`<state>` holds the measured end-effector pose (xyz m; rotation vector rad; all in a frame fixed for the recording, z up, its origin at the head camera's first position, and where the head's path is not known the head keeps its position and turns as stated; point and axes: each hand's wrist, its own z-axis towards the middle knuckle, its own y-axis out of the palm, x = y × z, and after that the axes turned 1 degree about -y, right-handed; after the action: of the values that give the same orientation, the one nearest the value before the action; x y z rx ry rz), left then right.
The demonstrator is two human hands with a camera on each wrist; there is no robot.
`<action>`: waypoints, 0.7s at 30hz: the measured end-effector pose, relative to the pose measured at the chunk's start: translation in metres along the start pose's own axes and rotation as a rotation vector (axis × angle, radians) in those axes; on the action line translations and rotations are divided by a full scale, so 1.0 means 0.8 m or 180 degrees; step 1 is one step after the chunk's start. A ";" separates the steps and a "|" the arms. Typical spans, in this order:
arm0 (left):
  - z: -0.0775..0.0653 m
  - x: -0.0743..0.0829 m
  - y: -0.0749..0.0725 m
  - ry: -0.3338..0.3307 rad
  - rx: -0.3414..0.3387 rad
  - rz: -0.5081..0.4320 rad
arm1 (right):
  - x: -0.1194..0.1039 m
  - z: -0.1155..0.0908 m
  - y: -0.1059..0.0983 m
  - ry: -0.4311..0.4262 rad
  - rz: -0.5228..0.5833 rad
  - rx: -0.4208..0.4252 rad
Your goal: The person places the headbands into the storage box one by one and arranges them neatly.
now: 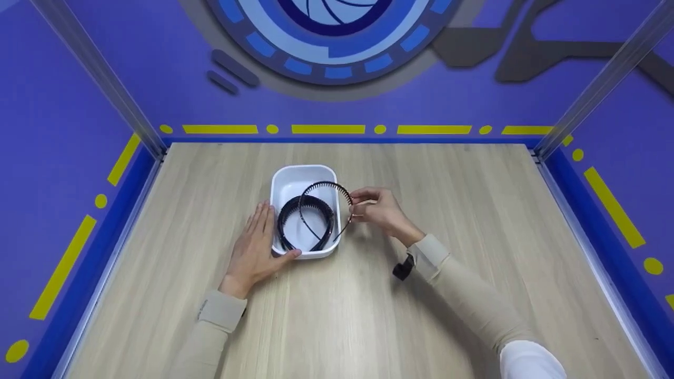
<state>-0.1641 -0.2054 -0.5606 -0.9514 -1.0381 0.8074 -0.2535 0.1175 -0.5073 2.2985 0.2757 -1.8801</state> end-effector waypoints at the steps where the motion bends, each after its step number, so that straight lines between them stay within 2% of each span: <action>1: 0.000 0.000 0.000 0.0004 0.0002 -0.0003 | 0.000 0.000 0.002 0.0003 0.0029 -0.0009; 21: 0.001 -0.001 0.000 -0.0076 -0.0132 -0.0069 | -0.003 0.003 0.032 -0.0063 0.0049 -0.0085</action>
<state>-0.1653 -0.2059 -0.5603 -0.9660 -1.0877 0.7837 -0.2497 0.0917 -0.5052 2.2572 0.2778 -1.8792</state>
